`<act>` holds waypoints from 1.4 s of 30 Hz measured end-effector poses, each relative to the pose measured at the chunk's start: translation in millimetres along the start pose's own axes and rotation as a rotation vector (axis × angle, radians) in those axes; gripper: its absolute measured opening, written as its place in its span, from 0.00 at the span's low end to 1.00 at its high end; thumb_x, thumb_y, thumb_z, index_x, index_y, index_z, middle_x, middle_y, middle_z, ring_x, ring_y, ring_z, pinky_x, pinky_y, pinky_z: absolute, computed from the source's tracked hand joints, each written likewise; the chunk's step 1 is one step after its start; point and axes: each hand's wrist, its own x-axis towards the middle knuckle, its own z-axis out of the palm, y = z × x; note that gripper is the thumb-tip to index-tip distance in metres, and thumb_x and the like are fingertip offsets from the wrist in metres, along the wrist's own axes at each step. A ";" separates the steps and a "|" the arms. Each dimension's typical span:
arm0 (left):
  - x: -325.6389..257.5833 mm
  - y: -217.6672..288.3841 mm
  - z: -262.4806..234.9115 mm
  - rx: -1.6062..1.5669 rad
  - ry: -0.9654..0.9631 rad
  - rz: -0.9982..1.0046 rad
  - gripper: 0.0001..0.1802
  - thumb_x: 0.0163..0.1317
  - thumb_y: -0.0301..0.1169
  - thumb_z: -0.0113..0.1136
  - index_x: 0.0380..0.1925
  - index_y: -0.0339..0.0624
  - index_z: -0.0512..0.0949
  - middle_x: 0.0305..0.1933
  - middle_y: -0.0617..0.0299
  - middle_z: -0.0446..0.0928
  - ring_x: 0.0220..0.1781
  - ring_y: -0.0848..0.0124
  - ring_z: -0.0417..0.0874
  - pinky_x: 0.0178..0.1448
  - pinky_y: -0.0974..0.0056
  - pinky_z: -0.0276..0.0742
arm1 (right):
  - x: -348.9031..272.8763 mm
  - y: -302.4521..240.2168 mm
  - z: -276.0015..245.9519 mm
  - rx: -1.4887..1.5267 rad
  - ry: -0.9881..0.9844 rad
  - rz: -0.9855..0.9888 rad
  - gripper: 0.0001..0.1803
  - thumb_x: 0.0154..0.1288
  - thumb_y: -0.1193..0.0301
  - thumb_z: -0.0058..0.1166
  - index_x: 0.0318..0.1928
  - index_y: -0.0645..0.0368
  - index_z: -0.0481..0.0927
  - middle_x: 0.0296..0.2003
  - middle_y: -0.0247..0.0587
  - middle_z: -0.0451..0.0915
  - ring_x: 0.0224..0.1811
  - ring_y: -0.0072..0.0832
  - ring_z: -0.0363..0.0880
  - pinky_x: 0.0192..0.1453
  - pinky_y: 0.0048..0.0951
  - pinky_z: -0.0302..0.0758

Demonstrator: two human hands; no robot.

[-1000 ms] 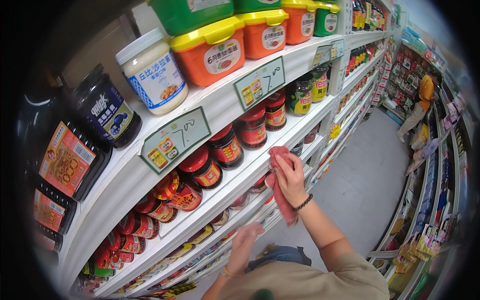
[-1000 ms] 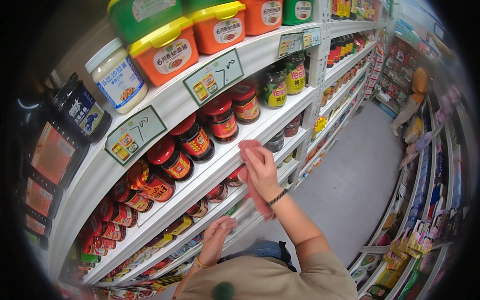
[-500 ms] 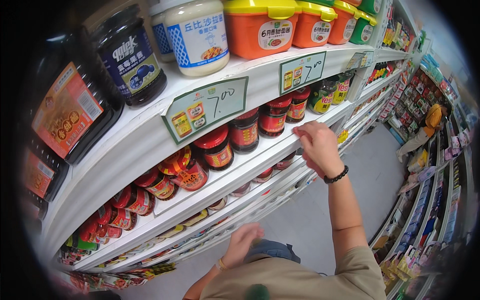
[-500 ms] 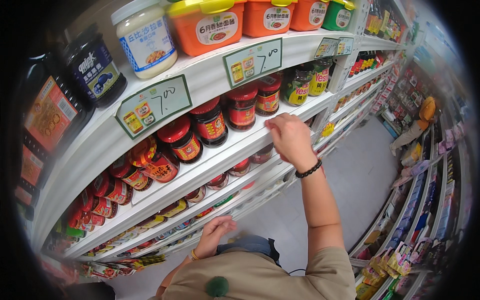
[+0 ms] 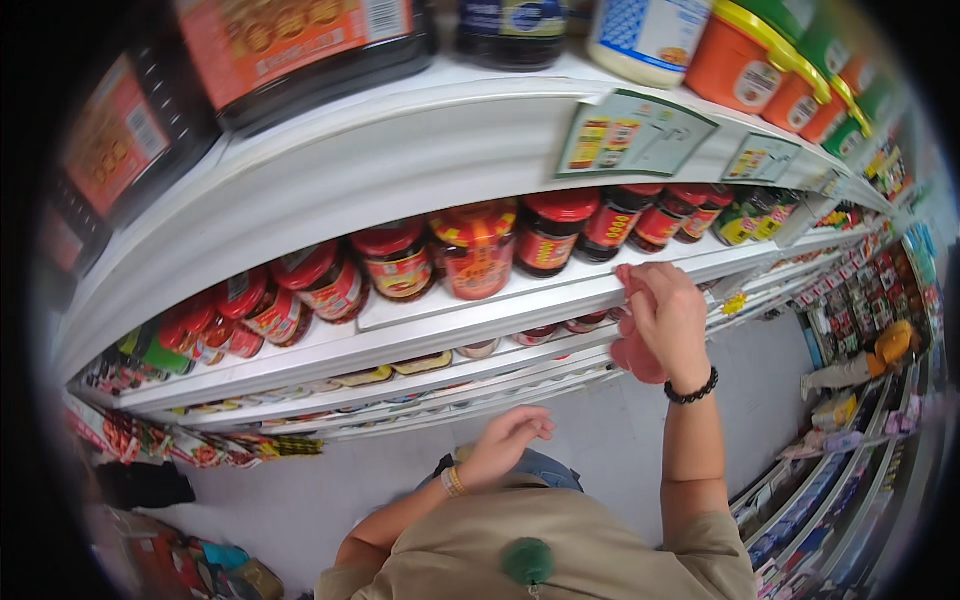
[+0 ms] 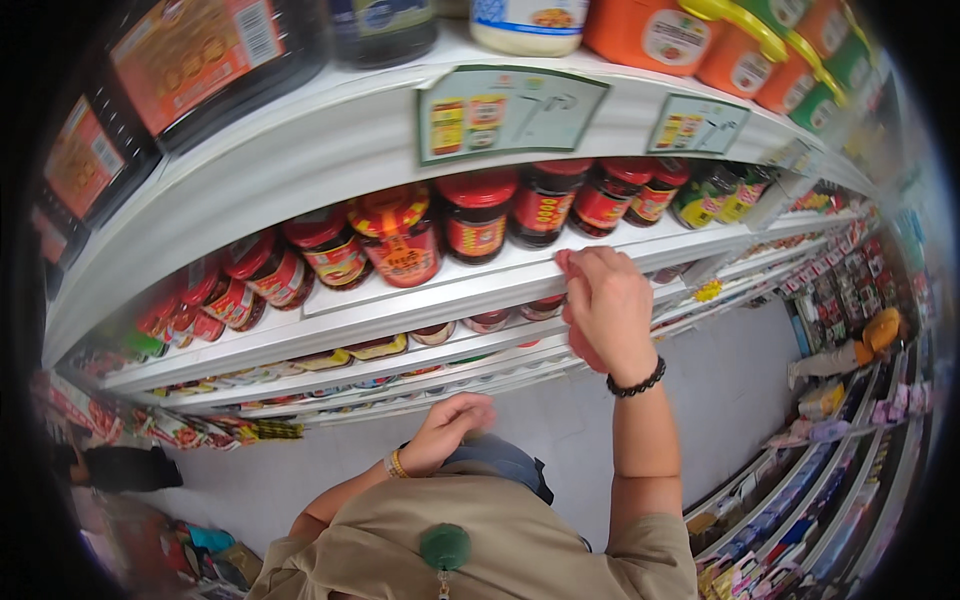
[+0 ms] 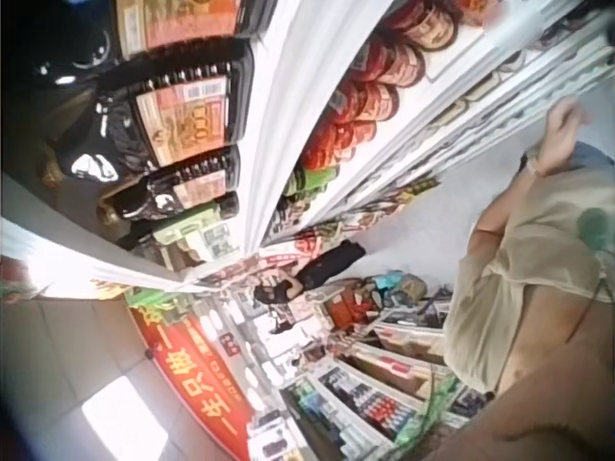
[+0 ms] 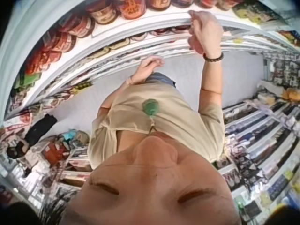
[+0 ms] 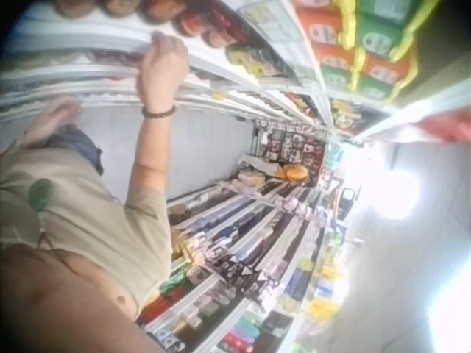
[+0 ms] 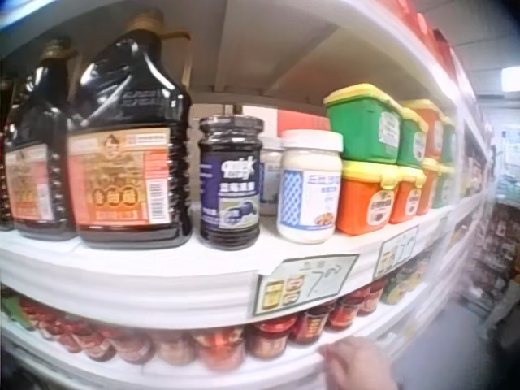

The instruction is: The person wipes the front edges of a grocery store shelf with a red cloth. They then pick up various jars and packets, wipe them individually, and place them back on the shelf.

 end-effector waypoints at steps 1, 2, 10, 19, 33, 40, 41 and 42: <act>-0.6 0.1 0.2 -0.006 0.007 0.013 0.15 0.70 0.24 0.44 0.53 0.34 0.72 0.47 0.58 0.77 0.47 0.71 0.78 0.54 0.67 0.73 | -1.7 -12.1 4.2 0.026 0.006 -0.027 0.09 0.53 0.75 0.54 0.37 0.58 0.81 0.36 0.39 0.80 0.36 0.40 0.77 0.38 0.38 0.75; -1.7 0.0 0.0 -0.013 0.013 0.026 0.15 0.70 0.24 0.44 0.53 0.34 0.72 0.46 0.58 0.77 0.47 0.71 0.78 0.54 0.67 0.73 | -3.4 -22.2 8.8 0.057 0.018 -0.059 0.10 0.52 0.76 0.55 0.37 0.57 0.81 0.36 0.37 0.80 0.36 0.38 0.77 0.38 0.36 0.75; -4.3 -3.1 -4.5 -0.045 0.033 0.100 0.14 0.71 0.26 0.44 0.52 0.35 0.73 0.45 0.58 0.78 0.47 0.71 0.78 0.53 0.66 0.73 | -8.8 -83.2 39.9 0.100 0.090 -0.194 0.13 0.47 0.78 0.58 0.38 0.57 0.81 0.37 0.36 0.79 0.33 0.35 0.76 0.36 0.33 0.75; -25.8 20.7 -11.0 -0.302 0.272 0.557 0.21 0.70 0.27 0.46 0.61 0.34 0.63 0.53 0.53 0.72 0.51 0.68 0.76 0.58 0.61 0.71 | -34.9 -120.8 59.5 0.651 -0.074 -0.245 0.17 0.48 0.80 0.55 0.43 0.61 0.81 0.42 0.44 0.80 0.39 0.39 0.80 0.43 0.33 0.77; -58.0 141.0 -68.3 1.371 0.983 0.604 0.19 0.47 0.29 0.60 0.43 0.40 0.80 0.23 0.57 0.73 0.20 0.61 0.76 0.27 0.61 0.73 | -39.3 -148.1 87.0 0.698 0.097 -0.187 0.14 0.61 0.73 0.54 0.45 0.68 0.78 0.48 0.55 0.77 0.47 0.42 0.78 0.54 0.36 0.73; -80.7 139.8 -95.6 1.485 1.077 0.595 0.22 0.44 0.28 0.57 0.44 0.42 0.81 0.20 0.56 0.75 0.17 0.59 0.75 0.25 0.59 0.73 | -40.2 -142.2 94.8 0.645 0.080 -0.142 0.10 0.62 0.76 0.53 0.43 0.68 0.79 0.45 0.52 0.79 0.45 0.40 0.78 0.51 0.35 0.74; -86.4 140.3 -99.9 1.487 1.108 0.551 0.22 0.44 0.28 0.57 0.44 0.42 0.81 0.20 0.56 0.75 0.17 0.59 0.75 0.25 0.59 0.73 | -39.2 -141.7 95.6 0.639 0.084 -0.152 0.10 0.61 0.76 0.53 0.43 0.68 0.79 0.45 0.51 0.79 0.44 0.40 0.78 0.50 0.34 0.74; -93.0 140.8 -102.7 1.488 1.136 0.506 0.22 0.44 0.28 0.57 0.44 0.42 0.81 0.20 0.55 0.75 0.17 0.59 0.75 0.26 0.59 0.73 | -39.0 -140.7 95.6 0.631 0.087 -0.159 0.10 0.61 0.77 0.53 0.43 0.68 0.79 0.45 0.51 0.79 0.44 0.40 0.78 0.50 0.34 0.74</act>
